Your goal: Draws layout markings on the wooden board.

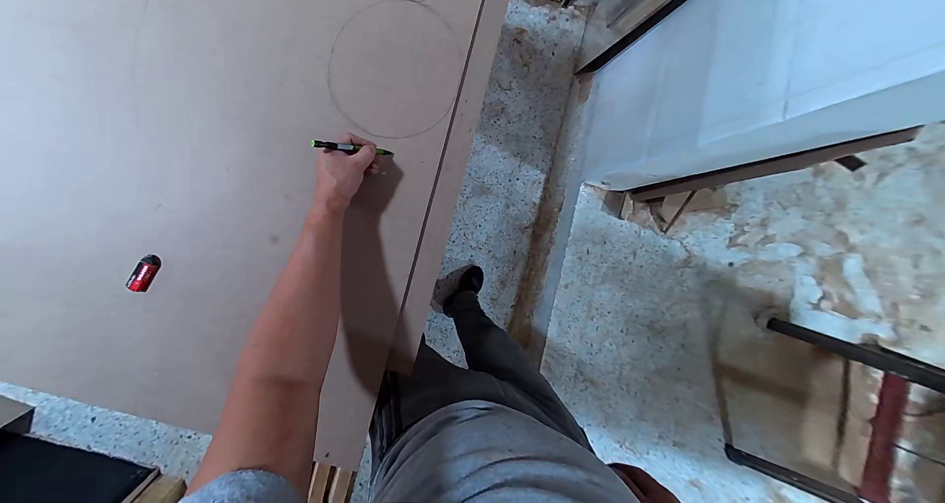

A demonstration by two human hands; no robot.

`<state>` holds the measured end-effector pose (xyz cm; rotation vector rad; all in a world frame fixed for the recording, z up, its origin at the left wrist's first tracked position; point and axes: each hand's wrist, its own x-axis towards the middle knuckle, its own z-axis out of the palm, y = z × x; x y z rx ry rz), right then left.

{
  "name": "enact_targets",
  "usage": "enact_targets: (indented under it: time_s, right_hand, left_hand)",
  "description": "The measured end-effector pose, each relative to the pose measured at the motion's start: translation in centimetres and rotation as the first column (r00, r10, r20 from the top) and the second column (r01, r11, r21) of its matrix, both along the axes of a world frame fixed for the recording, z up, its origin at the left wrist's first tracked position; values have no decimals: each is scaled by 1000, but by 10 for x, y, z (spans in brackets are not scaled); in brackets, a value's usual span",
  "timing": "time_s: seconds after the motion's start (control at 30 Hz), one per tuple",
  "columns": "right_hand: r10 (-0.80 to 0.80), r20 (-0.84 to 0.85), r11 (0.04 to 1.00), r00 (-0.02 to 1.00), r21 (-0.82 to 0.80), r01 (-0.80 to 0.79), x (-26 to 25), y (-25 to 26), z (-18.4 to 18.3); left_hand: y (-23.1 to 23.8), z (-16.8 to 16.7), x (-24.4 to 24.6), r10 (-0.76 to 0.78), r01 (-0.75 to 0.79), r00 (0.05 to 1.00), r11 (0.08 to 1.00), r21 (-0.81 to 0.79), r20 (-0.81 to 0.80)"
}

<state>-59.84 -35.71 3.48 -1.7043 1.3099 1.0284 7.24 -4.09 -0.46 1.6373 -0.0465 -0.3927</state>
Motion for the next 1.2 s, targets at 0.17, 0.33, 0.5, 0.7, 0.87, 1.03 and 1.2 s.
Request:
enact_targets:
  time_s: [0.17, 0.33, 0.5, 0.7, 0.87, 1.03, 1.2]
  right_hand:
    - [11, -10, 1000, 1000, -16, -11, -4, -4, -3]
    - [13, -18, 1000, 1000, -7, -13, -3, 0, -1]
    - [6, -1, 1000, 1000, -7, -6, -8, -2, -4]
    - [4, 18, 1000, 1000, -14, -4, -3, -2, -5]
    - [45, 7, 999, 999, -10, -45, -7, 1, -9]
    - [63, 1, 998, 998, -26, -63, -4, -6, -5]
    - [27, 19, 999, 999, -30, -27, -9, -8, -9]
  left_hand:
    - [11, 6, -6, -208, 210, 978, 976, 61, -30]
    - [4, 2, -5, -35, 35, 999, 999, -9, -20]
    - [3, 2, -8, -42, 43, 999, 998, 52, -14]
    - [24, 7, -38, -174, 176, 983, 984, 40, -52]
    - [11, 2, -28, -41, 41, 999, 999, 11, -13]
    - [5, 3, -21, -59, 60, 998, 997, 54, -12]
    - [33, 6, -53, -206, 208, 978, 974, 91, -32]
